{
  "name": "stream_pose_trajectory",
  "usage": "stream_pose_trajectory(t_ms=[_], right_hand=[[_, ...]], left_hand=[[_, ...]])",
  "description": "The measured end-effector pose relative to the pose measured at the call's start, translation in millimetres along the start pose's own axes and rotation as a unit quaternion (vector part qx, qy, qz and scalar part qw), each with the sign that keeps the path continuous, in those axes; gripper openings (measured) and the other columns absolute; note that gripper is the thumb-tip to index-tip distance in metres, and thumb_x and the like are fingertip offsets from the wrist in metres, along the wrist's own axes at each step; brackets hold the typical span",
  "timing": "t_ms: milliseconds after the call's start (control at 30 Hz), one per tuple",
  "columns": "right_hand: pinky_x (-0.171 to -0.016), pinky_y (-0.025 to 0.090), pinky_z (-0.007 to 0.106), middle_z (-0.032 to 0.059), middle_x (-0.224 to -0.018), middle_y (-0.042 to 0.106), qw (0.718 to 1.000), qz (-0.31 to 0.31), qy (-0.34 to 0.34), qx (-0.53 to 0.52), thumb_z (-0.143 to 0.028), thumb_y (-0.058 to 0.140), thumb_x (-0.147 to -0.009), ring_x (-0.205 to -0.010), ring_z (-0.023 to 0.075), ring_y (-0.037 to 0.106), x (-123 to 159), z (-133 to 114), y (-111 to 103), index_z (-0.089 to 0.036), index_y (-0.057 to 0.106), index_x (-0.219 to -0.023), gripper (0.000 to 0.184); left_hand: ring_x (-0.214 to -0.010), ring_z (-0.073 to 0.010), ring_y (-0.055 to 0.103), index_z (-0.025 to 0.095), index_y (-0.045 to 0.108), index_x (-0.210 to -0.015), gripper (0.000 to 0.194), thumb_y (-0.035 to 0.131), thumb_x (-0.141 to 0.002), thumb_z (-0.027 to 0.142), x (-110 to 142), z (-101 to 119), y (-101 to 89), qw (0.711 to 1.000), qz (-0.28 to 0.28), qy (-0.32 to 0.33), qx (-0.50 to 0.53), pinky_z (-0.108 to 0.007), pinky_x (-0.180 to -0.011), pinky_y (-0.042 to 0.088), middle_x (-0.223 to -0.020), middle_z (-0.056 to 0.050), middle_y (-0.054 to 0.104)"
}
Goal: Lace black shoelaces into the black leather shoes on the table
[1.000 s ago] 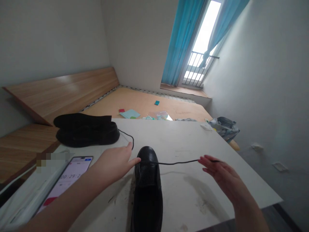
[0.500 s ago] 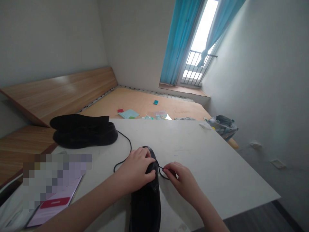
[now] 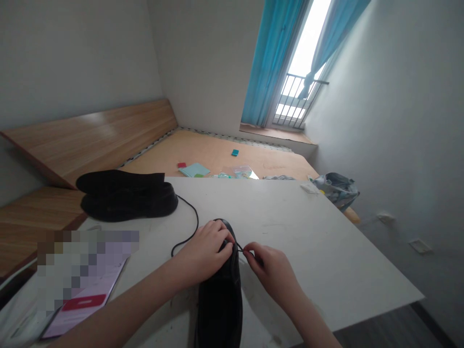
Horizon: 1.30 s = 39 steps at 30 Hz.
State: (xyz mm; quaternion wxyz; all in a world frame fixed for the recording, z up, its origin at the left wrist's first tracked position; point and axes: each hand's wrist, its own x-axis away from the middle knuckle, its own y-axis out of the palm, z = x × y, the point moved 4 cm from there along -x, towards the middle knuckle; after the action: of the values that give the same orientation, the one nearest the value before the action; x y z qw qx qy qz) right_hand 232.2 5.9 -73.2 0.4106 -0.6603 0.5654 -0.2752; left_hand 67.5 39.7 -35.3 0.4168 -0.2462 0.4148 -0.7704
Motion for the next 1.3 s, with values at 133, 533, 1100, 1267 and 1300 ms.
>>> stream_pose_trajectory(t_ms=[133,533,1100,1267,1300], right_hand=[[-0.06,0.03,0.027,0.0038,-0.068,0.065,1.0,-0.005,-0.007,-0.026,-0.026,0.052,-0.092,-0.063,0.0184,0.056,-2.7,-0.9,1.2,-0.02,0.068,-0.089,0.018],[-0.053,0.037,0.023,-0.0036,-0.059,0.053,0.979,-0.032,0.013,-0.201,-0.027,0.054,-0.09,-0.057,0.013,0.048,-14.6,18.4,24.4,-0.018,0.061,-0.075,0.019],[-0.068,0.048,0.03,-0.0058,-0.057,0.046,0.776,0.025,-0.107,-0.621,-0.037,0.05,-0.098,-0.053,0.0119,0.047,14.9,-33.9,-51.2,-0.023,0.058,-0.078,0.026],[-0.049,0.033,0.024,-0.0059,-0.054,0.036,0.792,0.105,-0.052,-0.599,-0.04,0.059,-0.092,-0.05,0.0113,0.032,30.5,-17.1,-75.4,-0.021,0.059,-0.073,0.027],[-0.05,0.033,0.025,-0.0046,-0.056,0.04,0.819,0.122,-0.036,-0.56,-0.041,0.06,-0.091,-0.052,0.0118,0.034,32.6,-13.6,-75.8,-0.021,0.06,-0.072,0.028]], left_hand=[[-0.111,-0.0254,0.053,0.019,0.066,-0.094,0.013,0.056,-0.086,0.021,0.4,0.3,2.3,1.0,0.012,-0.006,-0.013,-0.041,-0.099,0.04,-0.106,-0.007,0.061],[-0.104,-0.0276,0.055,0.019,0.07,-0.082,0.011,0.059,-0.084,0.017,-3.9,7.4,9.2,0.996,0.059,0.01,-0.06,-0.044,-0.092,0.043,-0.099,-0.007,0.062],[-0.089,-0.0207,0.064,0.023,0.061,-0.107,0.032,0.034,-0.099,0.038,12.1,-7.6,-66.8,0.991,0.135,-0.004,0.018,-0.031,-0.077,0.046,-0.099,-0.003,0.07],[-0.094,-0.0305,0.068,0.018,0.069,-0.099,0.032,0.039,-0.096,0.028,-1.8,-69.1,-67.6,0.967,0.048,-0.183,-0.173,-0.038,-0.076,0.047,-0.101,-0.012,0.073],[-0.093,-0.0321,0.068,0.017,0.071,-0.095,0.033,0.04,-0.096,0.029,-5.5,-76.3,-61.9,0.963,0.033,-0.197,-0.18,-0.039,-0.075,0.048,-0.098,-0.014,0.073]])
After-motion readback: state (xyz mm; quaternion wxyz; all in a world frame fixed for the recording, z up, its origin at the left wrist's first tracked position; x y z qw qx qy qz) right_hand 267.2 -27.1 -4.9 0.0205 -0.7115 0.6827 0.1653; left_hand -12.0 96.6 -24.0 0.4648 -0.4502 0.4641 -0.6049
